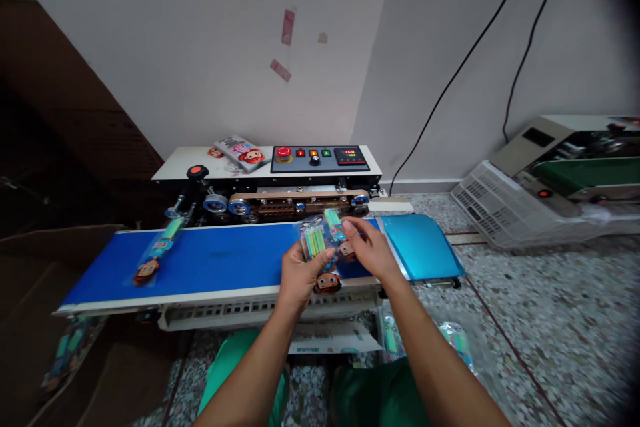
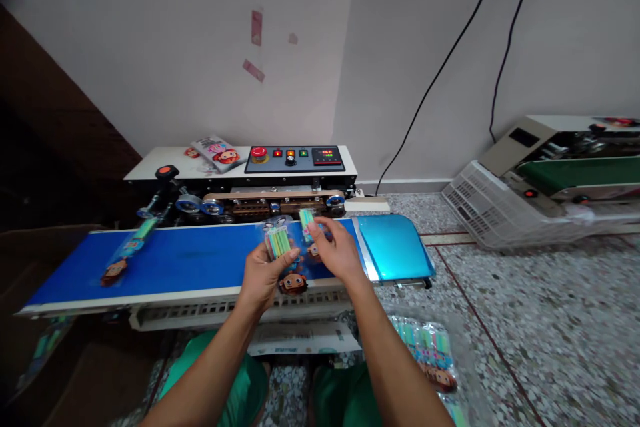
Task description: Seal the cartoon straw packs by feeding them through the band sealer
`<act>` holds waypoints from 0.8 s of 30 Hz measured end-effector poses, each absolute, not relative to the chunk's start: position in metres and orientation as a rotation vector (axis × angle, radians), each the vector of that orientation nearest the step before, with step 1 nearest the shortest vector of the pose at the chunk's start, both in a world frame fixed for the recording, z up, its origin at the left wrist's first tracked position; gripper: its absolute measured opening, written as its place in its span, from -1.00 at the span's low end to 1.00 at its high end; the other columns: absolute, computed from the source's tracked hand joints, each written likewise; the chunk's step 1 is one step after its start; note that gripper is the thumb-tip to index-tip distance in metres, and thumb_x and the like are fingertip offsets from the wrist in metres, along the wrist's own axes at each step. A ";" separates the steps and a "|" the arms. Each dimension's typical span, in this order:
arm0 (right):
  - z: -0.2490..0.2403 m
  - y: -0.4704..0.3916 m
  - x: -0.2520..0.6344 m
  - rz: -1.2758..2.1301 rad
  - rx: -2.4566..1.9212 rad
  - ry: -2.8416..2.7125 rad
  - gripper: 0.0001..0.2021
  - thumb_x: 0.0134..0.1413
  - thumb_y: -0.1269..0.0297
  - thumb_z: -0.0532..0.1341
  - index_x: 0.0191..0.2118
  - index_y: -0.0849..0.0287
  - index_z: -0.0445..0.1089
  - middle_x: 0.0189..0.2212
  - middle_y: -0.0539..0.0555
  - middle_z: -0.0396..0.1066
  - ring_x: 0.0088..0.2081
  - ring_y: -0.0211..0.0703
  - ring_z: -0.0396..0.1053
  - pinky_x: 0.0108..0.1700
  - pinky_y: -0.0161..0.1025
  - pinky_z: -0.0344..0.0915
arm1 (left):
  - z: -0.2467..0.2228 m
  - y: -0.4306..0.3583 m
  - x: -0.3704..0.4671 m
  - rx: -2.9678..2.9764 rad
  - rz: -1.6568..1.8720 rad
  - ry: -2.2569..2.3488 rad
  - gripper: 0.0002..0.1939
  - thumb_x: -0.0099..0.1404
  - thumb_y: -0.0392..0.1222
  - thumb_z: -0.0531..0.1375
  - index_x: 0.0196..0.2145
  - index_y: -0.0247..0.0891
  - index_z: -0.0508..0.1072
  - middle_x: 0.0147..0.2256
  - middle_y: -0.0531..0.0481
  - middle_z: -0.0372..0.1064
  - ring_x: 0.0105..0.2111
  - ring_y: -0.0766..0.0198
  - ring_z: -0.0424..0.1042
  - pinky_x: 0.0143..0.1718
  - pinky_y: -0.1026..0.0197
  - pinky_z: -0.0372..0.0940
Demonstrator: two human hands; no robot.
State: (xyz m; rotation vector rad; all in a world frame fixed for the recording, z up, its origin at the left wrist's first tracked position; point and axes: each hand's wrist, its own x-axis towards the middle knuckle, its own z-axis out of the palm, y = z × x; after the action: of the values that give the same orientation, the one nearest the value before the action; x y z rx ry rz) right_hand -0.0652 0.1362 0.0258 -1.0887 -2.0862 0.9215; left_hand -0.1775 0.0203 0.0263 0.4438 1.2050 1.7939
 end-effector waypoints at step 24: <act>0.036 0.139 -0.045 0.849 -1.111 -1.694 -0.64 0.19 -0.01 0.00 -0.29 0.17 0.35 -0.54 -0.06 0.29 -0.49 -0.28 0.18 -0.43 -0.36 0.12 | 0.025 0.019 -0.176 0.497 1.756 1.302 -0.60 0.02 -0.03 0.34 -0.23 -0.31 0.43 -0.44 0.01 0.45 -0.46 0.25 0.46 -0.45 0.20 0.40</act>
State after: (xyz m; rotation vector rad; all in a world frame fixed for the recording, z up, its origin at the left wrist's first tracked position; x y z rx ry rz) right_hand -0.0451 0.1394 0.0357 -1.1114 -1.6935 0.8494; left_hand -0.1756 0.0194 0.0250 0.4972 1.3023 1.7556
